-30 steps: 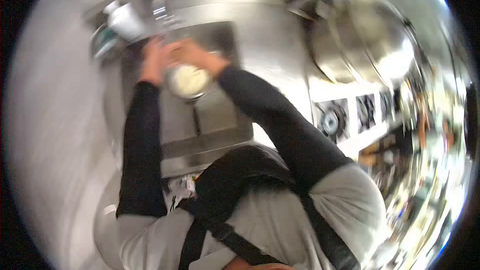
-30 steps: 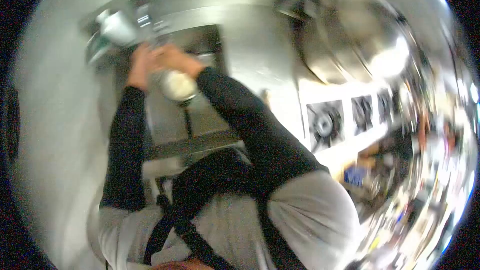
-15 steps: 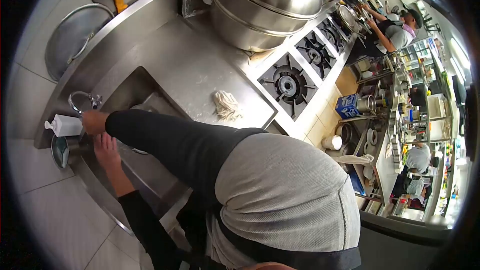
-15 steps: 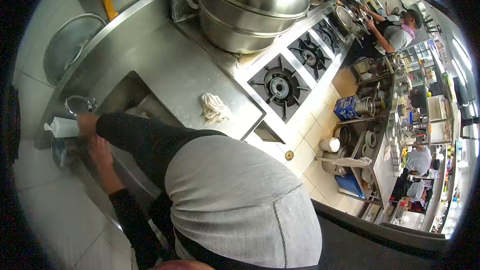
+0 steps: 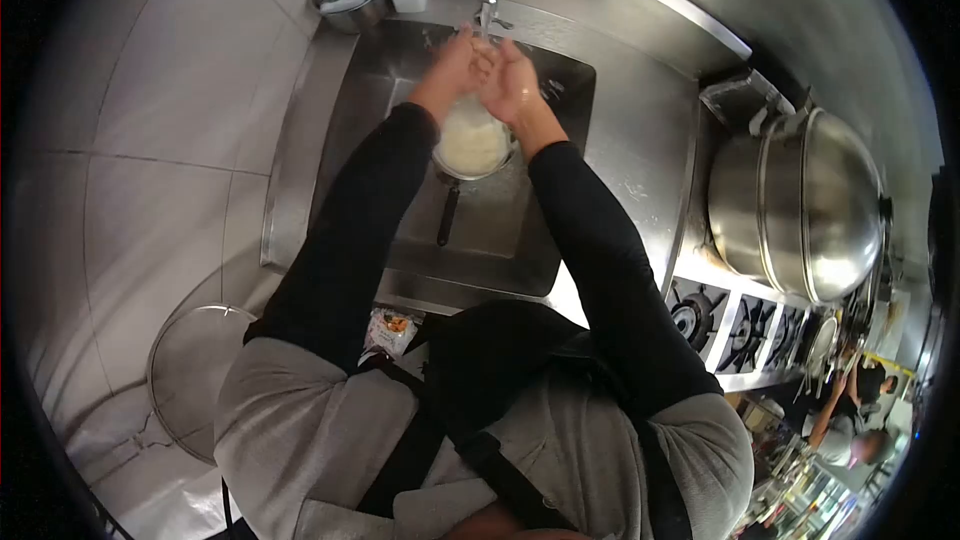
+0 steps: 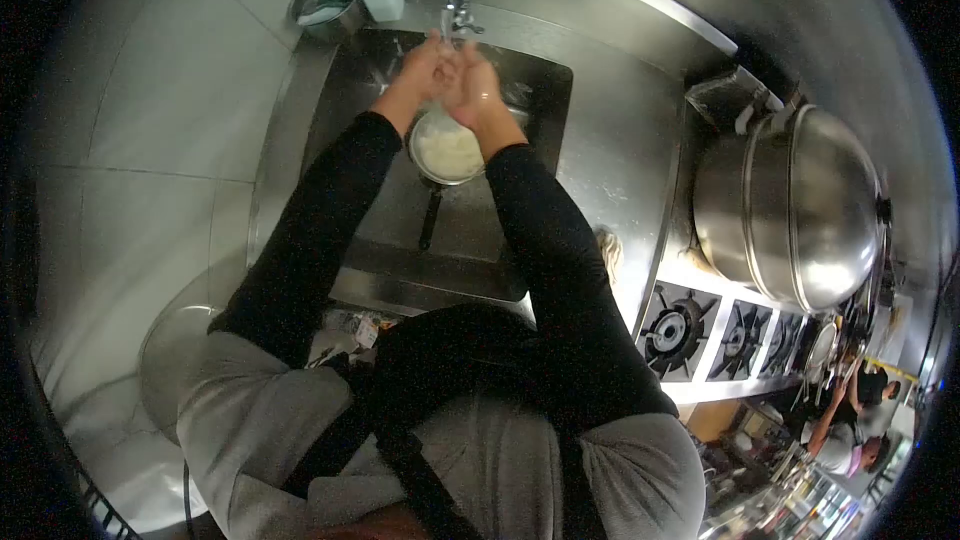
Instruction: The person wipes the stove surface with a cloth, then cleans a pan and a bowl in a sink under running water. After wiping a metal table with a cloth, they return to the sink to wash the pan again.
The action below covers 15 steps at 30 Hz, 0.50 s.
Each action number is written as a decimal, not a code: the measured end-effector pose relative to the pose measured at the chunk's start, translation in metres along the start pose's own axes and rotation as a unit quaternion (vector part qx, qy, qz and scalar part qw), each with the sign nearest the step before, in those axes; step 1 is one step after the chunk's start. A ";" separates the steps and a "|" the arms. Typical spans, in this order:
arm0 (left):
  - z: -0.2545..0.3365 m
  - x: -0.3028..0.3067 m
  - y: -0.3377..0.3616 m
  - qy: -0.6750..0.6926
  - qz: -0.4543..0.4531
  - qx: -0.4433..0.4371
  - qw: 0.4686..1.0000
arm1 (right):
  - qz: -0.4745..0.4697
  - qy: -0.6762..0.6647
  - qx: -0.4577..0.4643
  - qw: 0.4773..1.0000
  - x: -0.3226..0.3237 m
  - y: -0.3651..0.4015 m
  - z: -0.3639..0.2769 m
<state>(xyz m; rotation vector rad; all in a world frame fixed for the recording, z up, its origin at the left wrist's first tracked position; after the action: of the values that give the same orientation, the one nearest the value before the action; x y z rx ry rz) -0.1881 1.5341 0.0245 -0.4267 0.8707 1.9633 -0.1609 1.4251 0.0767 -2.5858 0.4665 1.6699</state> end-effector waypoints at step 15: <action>0.034 0.064 0.047 -0.436 0.228 -0.075 0.867 | 0.051 0.329 -0.047 0.942 0.011 -0.027 0.015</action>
<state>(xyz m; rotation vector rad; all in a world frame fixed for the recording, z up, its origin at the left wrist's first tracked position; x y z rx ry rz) -0.2601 1.5821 0.0292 0.6289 0.2244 2.3175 -0.1628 1.4511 0.0574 -3.2007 0.5477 0.8068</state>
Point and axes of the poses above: each hand's wrist, its own y-axis away from the middle knuckle, its own x-axis out of the back of the hand, z = x × y, the point moved 4 cm from there along -y, towards the middle knuckle, and after that the axes turned 8 degrees about -z, right-handed, at the moved point
